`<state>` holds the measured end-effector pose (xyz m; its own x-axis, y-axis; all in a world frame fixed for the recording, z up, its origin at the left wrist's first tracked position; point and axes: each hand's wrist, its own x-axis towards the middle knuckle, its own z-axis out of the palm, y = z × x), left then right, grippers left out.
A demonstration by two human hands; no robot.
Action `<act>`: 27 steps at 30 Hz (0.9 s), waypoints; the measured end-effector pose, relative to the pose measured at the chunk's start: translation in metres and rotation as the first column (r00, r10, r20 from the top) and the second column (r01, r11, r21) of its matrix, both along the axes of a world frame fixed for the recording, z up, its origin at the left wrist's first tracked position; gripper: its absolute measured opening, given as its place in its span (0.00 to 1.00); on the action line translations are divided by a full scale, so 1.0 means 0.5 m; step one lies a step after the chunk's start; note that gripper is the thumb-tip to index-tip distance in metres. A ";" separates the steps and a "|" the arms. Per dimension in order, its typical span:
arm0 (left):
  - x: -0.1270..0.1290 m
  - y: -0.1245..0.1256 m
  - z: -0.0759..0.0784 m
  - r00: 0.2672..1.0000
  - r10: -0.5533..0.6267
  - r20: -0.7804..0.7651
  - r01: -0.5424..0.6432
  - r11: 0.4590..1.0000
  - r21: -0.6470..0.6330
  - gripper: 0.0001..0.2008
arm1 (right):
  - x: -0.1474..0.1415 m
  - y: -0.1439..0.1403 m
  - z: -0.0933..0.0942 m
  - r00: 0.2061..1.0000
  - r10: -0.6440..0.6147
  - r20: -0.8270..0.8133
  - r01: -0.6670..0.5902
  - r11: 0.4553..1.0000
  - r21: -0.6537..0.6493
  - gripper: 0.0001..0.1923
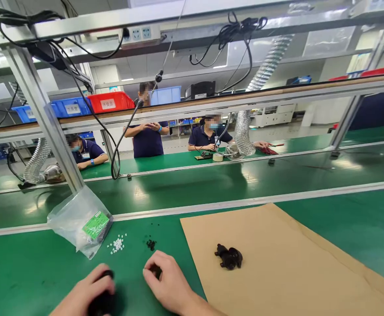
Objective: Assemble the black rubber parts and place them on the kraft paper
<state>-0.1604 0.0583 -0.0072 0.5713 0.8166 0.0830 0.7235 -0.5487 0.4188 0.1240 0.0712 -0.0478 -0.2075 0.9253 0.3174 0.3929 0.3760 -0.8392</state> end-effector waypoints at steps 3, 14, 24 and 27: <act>0.128 0.048 -0.005 0.963 -0.253 -0.094 0.256 0.966 0.023 0.16 | 0.006 0.013 -0.002 0.984 -0.057 -0.170 0.031 0.988 -0.151 0.10; 0.151 0.085 -0.052 0.818 -0.264 0.511 0.346 0.935 -0.072 0.20 | 0.014 0.015 0.006 0.952 -0.033 -0.303 -0.062 0.952 -0.299 0.22; 0.147 0.109 -0.078 0.667 0.140 0.731 0.189 0.918 -0.348 0.16 | 0.031 0.024 -0.004 0.983 -0.060 -0.175 0.012 0.965 -0.261 0.17; 0.151 0.122 -0.081 0.643 0.270 0.717 0.145 0.876 -0.460 0.15 | 0.028 0.021 -0.004 0.993 -0.047 -0.112 0.021 0.975 -0.222 0.16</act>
<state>-0.0849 0.1191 -0.0476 0.4232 0.9027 0.0778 0.0703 -0.1184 0.9905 0.1382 0.0814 -0.0498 -0.1487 0.9810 0.1248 0.2976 0.1647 -0.9404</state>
